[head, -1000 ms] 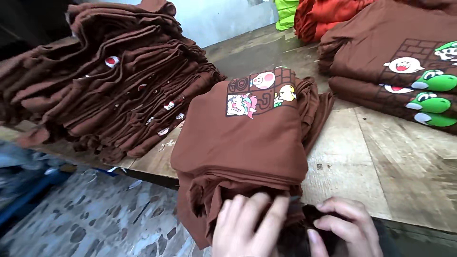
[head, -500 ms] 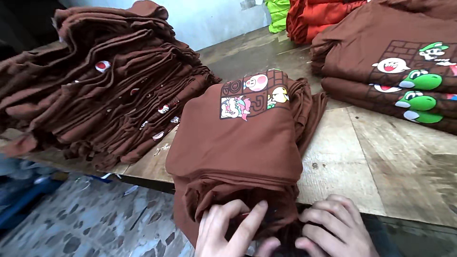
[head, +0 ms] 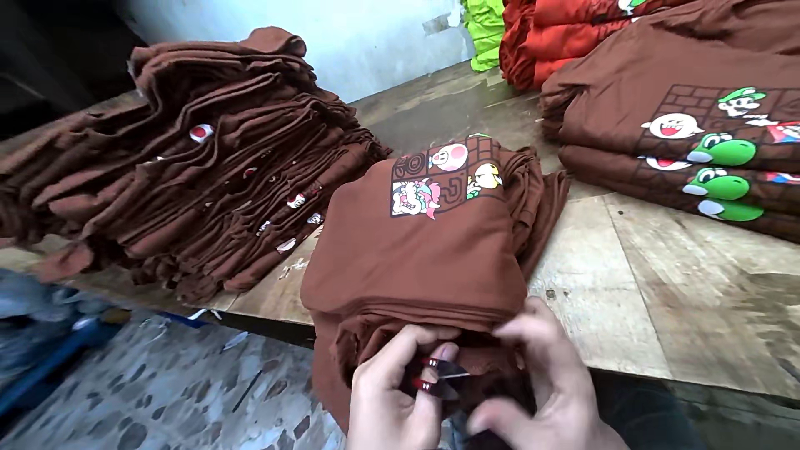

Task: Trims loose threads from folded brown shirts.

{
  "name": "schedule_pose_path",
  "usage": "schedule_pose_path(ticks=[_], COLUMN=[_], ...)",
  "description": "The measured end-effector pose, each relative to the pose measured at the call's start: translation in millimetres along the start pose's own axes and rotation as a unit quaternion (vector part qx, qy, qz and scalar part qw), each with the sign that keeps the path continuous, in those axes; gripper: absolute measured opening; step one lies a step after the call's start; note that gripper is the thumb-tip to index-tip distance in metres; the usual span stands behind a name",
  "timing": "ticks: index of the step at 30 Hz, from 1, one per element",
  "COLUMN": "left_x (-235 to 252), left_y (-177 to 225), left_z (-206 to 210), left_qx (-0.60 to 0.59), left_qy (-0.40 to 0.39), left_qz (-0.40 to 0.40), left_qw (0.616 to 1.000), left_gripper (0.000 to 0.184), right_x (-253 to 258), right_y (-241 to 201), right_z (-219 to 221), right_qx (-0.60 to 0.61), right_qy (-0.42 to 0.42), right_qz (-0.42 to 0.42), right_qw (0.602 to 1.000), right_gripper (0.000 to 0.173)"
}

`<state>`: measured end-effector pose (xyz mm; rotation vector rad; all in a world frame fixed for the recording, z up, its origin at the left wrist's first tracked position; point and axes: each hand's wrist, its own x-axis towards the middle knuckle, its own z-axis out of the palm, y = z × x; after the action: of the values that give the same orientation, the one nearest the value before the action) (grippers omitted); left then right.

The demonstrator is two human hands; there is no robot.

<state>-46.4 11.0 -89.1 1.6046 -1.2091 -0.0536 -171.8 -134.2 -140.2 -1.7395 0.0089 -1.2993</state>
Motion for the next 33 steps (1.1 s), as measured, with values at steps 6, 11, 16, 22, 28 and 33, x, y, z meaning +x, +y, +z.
schedule_pose_path(ticks=[6, 11, 16, 22, 28, 33], left_x=[2.5, 3.5, -20.4, -43.7, -33.1, -37.3], left_y=[1.4, 4.5, 16.4, 13.9, 9.3, 11.5], left_z=[3.0, 0.7, -18.8, -4.7, -7.6, -7.6], left_qx=[-0.061, -0.075, 0.066, 0.359, 0.281, 0.286], left_qy=[0.009, -0.006, -0.035, 0.062, 0.079, 0.069], left_qz=[-0.024, -0.043, 0.036, 0.210, 0.160, 0.192], left_qw=[0.998, 0.996, 0.997, 0.907, 0.943, 0.936], left_gripper=[0.014, 0.013, 0.043, 0.030, 0.029, 0.025], right_x=[-17.7, -14.3, -20.7, -36.5, -31.5, -34.7], right_y=[-11.6, -12.1, -19.8, -31.0, -15.3, -15.0], right_z=[-24.3, 9.0, -13.4, -21.8, -9.6, -19.6], right_qx=[-0.234, -0.355, -0.333, -0.304, -0.267, -0.190], right_qy=[0.064, 0.071, 0.077, 0.061, 0.063, 0.027], right_qz=[-0.097, -0.132, -0.189, -0.169, -0.082, -0.120], right_qw=[0.965, 0.923, 0.920, 0.936, 0.958, 0.974], right_gripper=[0.018, 0.036, 0.013, 0.010, 0.028, 0.013])
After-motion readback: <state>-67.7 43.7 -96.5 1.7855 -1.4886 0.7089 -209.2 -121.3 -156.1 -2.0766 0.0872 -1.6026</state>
